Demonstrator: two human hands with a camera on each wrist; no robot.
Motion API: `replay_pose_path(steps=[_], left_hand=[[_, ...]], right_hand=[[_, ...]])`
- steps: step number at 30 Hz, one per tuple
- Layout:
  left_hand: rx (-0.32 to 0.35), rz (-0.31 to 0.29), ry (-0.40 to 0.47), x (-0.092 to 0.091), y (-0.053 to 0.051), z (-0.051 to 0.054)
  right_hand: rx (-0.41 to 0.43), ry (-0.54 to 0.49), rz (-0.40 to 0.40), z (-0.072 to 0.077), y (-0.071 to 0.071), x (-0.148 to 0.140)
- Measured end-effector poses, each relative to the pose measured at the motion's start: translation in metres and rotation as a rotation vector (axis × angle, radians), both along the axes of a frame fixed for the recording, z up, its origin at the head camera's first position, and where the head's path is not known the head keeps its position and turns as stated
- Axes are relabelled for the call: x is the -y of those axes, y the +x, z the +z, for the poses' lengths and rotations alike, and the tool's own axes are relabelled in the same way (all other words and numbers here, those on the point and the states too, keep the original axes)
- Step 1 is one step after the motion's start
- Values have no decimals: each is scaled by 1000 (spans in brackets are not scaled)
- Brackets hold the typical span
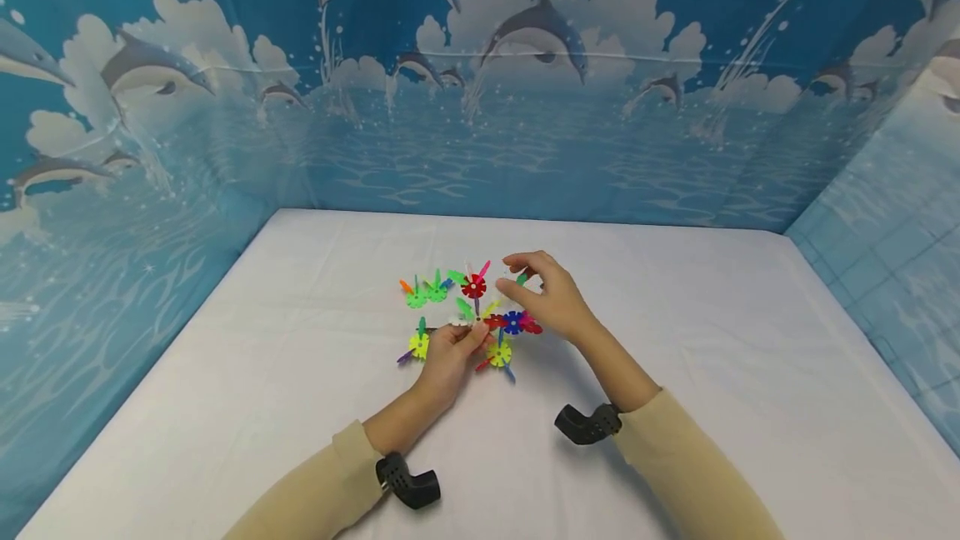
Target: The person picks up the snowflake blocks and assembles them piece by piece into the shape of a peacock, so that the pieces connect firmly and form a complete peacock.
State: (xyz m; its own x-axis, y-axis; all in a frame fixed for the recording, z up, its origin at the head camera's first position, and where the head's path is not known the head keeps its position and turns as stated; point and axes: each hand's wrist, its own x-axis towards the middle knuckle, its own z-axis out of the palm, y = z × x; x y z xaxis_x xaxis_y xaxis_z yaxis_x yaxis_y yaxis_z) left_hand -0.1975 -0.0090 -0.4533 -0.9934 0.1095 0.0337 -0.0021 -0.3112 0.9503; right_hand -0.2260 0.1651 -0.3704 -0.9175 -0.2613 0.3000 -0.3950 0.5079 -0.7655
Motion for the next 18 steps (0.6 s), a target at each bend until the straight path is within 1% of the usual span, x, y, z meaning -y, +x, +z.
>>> replay_pose_path(steps=[2, 5, 7, 8, 10, 11, 13, 15, 18], left_hand=[[5, 1, 5, 0, 0, 3], [12, -9, 16, -1, 0, 8], [25, -23, 36, -2, 1, 11], [34, -28, 48, -2, 2, 13], [53, -34, 84, -3, 3, 17], [67, -35, 105, -3, 3, 19], [84, -35, 154, -3, 4, 23], [96, -35, 201, -4, 6, 26], [101, -34, 259, -5, 8, 30]], right_hand=[[0, -134, -93, -7, 5, -4], [-46, -374, -250, -20, 13, -7], [-84, -517, -335, -27, 20, -7], [-97, -576, -368, -31, 23, -6], [-107, -634, -405, -37, 31, -4], [-106, -654, -401, -39, 35, -3], [-91, -653, -366, -43, 43, 0], [-80, -619, -307, -47, 50, 4], [-64, -566, -192, -51, 57, 11]])
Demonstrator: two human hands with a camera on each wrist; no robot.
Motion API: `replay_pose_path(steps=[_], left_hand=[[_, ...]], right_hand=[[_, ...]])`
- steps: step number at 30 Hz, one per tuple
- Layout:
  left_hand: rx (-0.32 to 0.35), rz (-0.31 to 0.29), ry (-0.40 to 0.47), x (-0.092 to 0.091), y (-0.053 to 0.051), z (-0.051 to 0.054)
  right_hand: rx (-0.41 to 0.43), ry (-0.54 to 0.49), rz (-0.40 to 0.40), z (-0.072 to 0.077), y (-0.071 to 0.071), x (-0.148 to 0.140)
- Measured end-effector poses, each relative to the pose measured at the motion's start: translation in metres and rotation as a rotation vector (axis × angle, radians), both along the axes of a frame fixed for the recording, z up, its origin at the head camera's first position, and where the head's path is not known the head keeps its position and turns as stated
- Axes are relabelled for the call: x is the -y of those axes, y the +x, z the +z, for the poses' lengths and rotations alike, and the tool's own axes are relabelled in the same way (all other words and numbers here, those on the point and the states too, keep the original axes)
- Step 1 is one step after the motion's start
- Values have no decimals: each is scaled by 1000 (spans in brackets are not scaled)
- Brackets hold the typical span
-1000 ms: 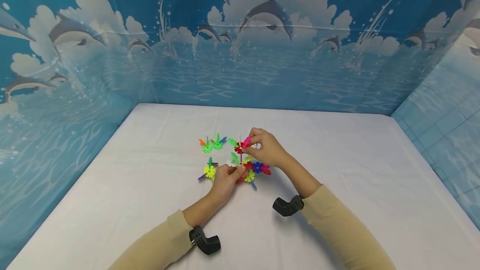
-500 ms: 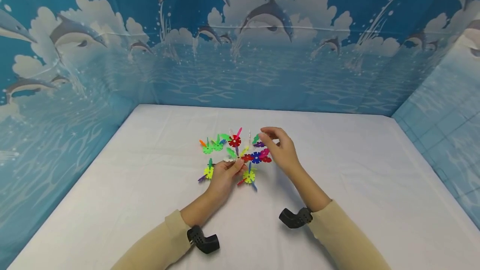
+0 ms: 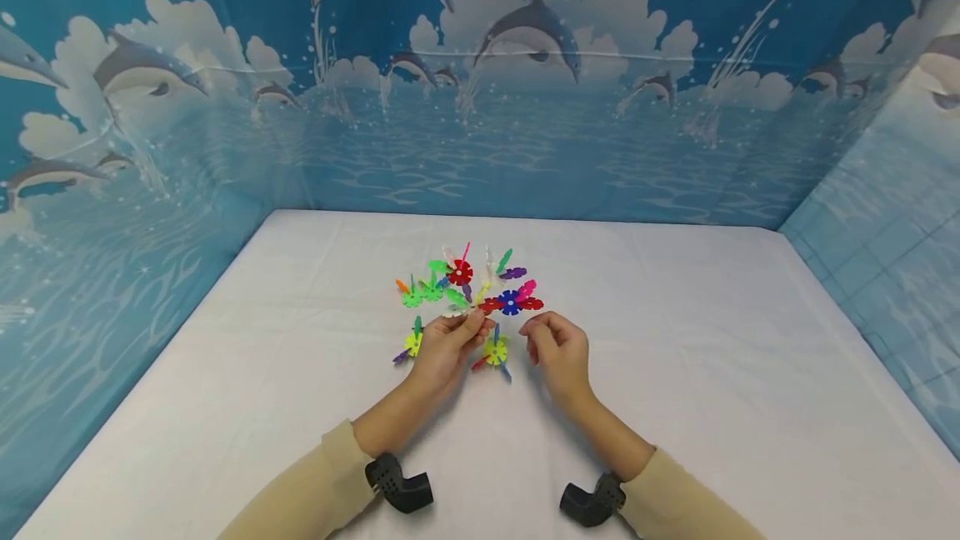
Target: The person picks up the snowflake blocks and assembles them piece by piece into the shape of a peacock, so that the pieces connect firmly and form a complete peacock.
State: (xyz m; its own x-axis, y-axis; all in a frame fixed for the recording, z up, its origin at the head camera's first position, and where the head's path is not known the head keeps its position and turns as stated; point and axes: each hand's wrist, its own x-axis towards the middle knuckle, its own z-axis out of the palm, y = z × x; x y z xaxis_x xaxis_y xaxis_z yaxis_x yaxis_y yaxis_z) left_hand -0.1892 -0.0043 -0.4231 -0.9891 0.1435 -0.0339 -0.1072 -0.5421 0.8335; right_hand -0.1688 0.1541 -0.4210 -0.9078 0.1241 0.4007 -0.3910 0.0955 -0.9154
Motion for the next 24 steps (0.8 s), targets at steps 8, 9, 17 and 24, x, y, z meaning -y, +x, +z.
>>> replay_pose_path(steps=[8, 9, 17, 24], left_hand=[[-39, -13, -69, -4, 7, 1], [-49, -17, -80, -5, 8, 1], [-188, -11, -185, -2, 9, -2], [-263, -67, -380, 1, 10, 0]], right_hand=[[168, -193, 287, 4, 2, 22], [202, -245, 315, 5, 1, 23], [246, -469, 451, 8, -5, 26], [371, -535, 347, 9, -6, 24]])
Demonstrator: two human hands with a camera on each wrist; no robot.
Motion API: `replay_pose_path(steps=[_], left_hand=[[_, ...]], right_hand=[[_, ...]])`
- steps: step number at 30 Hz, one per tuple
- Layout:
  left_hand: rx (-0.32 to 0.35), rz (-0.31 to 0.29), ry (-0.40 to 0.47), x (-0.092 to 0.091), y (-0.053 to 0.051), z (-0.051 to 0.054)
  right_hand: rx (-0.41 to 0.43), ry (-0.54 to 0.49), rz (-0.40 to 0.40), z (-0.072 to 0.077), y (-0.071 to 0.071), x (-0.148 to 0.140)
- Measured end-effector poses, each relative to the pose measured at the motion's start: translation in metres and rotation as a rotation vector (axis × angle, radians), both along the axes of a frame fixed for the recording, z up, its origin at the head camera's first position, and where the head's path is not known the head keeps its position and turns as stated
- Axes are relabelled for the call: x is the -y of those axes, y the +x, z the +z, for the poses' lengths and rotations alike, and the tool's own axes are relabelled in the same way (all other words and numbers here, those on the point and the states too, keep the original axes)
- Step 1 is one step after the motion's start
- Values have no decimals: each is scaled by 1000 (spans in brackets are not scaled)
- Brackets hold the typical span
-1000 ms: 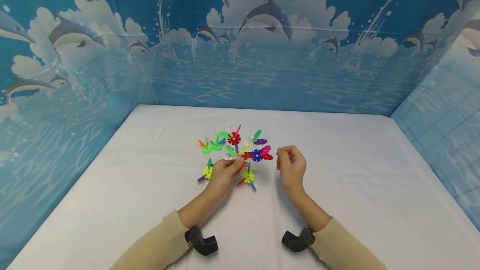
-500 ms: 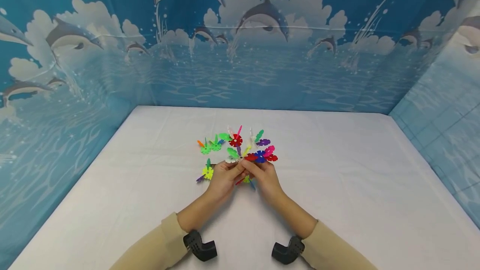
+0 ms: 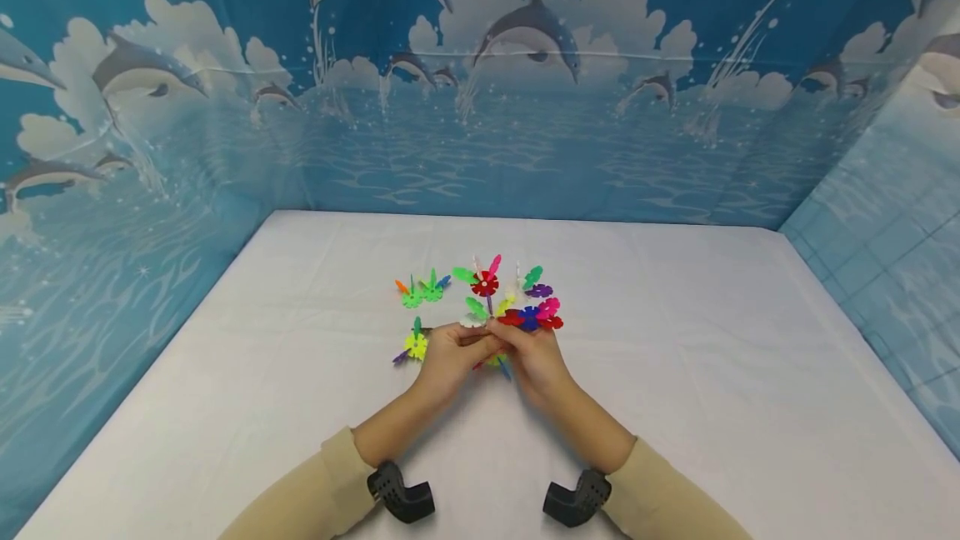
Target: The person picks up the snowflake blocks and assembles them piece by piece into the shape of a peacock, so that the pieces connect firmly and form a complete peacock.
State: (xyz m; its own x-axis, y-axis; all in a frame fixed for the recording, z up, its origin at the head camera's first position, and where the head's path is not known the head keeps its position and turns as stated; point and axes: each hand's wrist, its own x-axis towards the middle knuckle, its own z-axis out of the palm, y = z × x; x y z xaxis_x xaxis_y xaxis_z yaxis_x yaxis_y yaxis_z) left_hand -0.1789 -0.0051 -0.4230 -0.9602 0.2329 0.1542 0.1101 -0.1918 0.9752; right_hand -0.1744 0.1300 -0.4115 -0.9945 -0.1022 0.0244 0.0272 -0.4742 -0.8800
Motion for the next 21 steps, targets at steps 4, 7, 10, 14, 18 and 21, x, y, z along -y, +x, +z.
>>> replay_pose_path(steps=[4, 7, 10, 14, 18, 21], left_hand=[[-30, -11, -170, 8, 2, 16], [37, -22, -205, 20, -6, 26], [118, -3, -188, 37, -22, 33], [119, 190, -241, 67, -44, 36], [84, 431, -447, 94, -64, 19], [96, 497, -563, 107, -73, 3]], right_hand=[[74, -1, -62, 3, -4, -6], [100, 5, -78, 4, -8, -13], [113, -6, -76, 5, -12, -19], [111, -14, -67, 3, -16, -24], [119, 2, -55, -2, -21, -27], [137, 19, -50, -6, -23, -29]])
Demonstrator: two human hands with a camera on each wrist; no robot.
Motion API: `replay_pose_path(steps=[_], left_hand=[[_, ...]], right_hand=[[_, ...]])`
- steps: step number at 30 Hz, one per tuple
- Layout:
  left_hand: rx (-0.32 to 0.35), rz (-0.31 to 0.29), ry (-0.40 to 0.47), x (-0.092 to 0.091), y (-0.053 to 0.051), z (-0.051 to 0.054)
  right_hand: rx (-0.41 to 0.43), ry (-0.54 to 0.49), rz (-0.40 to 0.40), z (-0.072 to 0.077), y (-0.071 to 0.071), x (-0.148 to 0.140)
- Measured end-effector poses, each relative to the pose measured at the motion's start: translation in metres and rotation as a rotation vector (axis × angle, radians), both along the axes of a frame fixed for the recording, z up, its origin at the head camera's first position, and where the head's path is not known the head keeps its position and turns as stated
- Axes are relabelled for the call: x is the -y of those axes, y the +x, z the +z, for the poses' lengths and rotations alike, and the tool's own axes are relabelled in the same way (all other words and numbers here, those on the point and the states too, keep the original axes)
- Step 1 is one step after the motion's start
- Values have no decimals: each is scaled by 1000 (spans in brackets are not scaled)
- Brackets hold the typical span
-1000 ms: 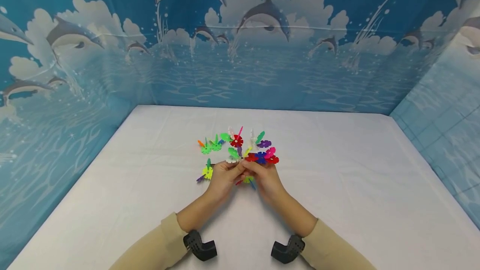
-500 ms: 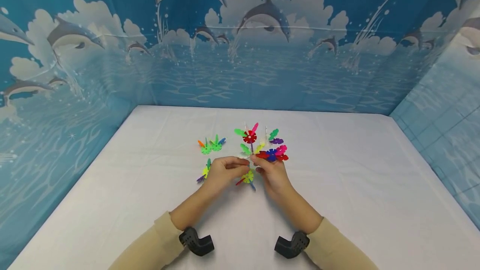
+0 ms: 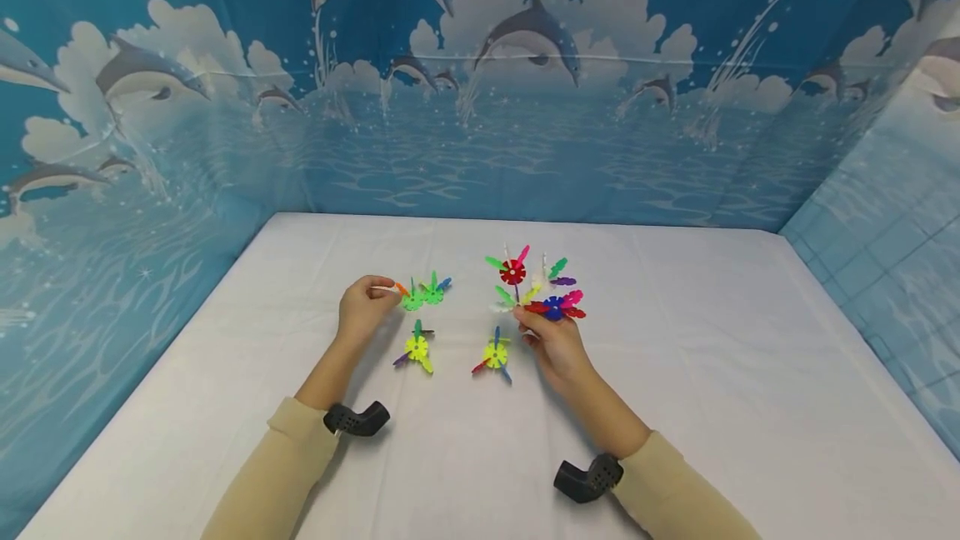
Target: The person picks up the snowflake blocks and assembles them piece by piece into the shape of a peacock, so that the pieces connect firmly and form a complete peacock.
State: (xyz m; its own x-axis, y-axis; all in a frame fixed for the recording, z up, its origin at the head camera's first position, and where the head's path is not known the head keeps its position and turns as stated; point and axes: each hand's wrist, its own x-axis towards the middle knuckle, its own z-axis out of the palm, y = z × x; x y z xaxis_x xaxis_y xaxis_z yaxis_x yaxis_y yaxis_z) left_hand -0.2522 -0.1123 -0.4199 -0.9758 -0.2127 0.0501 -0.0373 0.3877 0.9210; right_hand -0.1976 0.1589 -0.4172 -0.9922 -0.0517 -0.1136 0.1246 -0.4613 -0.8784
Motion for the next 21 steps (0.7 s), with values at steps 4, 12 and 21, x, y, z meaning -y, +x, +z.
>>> replay_pose_path(steps=[4, 12, 21], left_hand=[[31, -44, -61, 5, -9, -16], [18, -76, -145, 3, -19, -25], [59, -43, 412, -8, -16, -13]], right_hand=[[19, 19, 0, -5, -2, -2], [33, 43, 20, -10, -3, -1], [31, 40, 28, -9, 0, 2]])
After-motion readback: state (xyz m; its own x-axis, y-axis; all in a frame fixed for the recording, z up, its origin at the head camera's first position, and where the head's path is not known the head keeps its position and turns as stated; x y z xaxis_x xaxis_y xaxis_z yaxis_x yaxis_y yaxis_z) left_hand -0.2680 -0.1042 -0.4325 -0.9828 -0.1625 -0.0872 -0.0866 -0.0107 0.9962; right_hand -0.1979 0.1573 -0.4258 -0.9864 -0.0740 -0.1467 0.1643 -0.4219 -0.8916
